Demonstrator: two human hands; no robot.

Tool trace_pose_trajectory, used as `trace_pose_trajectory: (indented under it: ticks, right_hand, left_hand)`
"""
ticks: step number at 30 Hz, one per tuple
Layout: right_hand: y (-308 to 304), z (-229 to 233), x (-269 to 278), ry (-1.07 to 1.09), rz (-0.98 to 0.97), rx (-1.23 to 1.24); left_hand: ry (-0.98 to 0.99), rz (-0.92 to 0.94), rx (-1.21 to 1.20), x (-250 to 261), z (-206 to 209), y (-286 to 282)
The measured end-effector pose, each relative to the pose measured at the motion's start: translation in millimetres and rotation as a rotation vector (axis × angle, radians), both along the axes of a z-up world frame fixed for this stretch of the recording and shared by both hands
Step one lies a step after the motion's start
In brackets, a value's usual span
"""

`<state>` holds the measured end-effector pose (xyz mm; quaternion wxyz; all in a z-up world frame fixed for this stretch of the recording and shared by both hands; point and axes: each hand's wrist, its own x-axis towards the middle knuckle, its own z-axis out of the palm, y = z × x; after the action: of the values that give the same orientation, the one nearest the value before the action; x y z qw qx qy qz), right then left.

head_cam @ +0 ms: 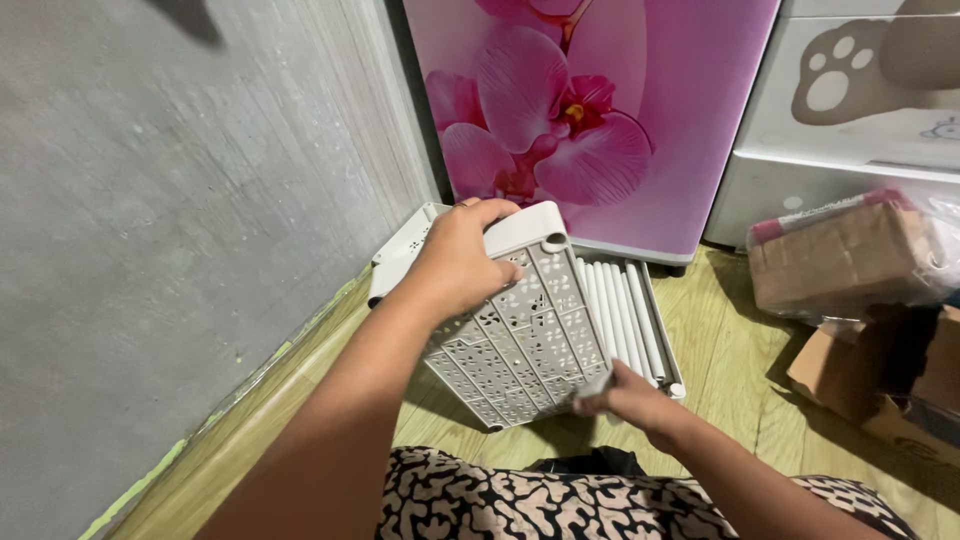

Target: The person wipes a white perforated plastic tray with a white cloth, cleaning both the top surface and edges. The person then wipes a second similar tray and places it on top of the first.

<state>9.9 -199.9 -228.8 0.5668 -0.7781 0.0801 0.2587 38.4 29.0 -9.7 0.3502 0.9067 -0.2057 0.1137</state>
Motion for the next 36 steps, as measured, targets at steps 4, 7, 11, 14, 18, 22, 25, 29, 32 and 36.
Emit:
trace_pose_trajectory:
  ticks: [4,7,11,14,18,22,25,29,32,36]
  right_hand:
    - [32,85,0,-0.264,-0.08,0.136]
    - [46,142,-6,-0.581,-0.043,0.279]
    - [58,147,-3,-0.723,-0.068,0.284]
    - [51,93,-2,-0.591,-0.104,0.188]
    - [19,19,-5,-0.217,-0.069,0.071]
    - [14,7,2,-0.131,-0.095,0.065]
    - [30,51,11,-0.285,-0.162,0.184]
    - [31,131,18,-0.589,-0.22,0.287]
    - [26,153,23,-0.771,-0.313,0.354]
    - [25,114,23,-0.651,-0.489,0.124]
  left_hand:
    - [-0.053,0.013,0.004,6,-4,4]
    - [-0.045,0.027,0.002,11,-6,3]
    - [-0.028,0.042,0.02,14,-9,6]
    - [0.0,0.083,0.002,16,-11,13]
    - [0.005,0.03,-0.033,12,-10,21]
    - [0.03,0.018,-0.001,10,-6,8]
    - [-0.002,0.027,0.026,11,-1,1]
    - [0.032,0.116,0.043,12,0,-10]
    - [0.003,0.172,0.135,7,7,-17]
    - [0.082,0.218,0.136,-1,12,-25]
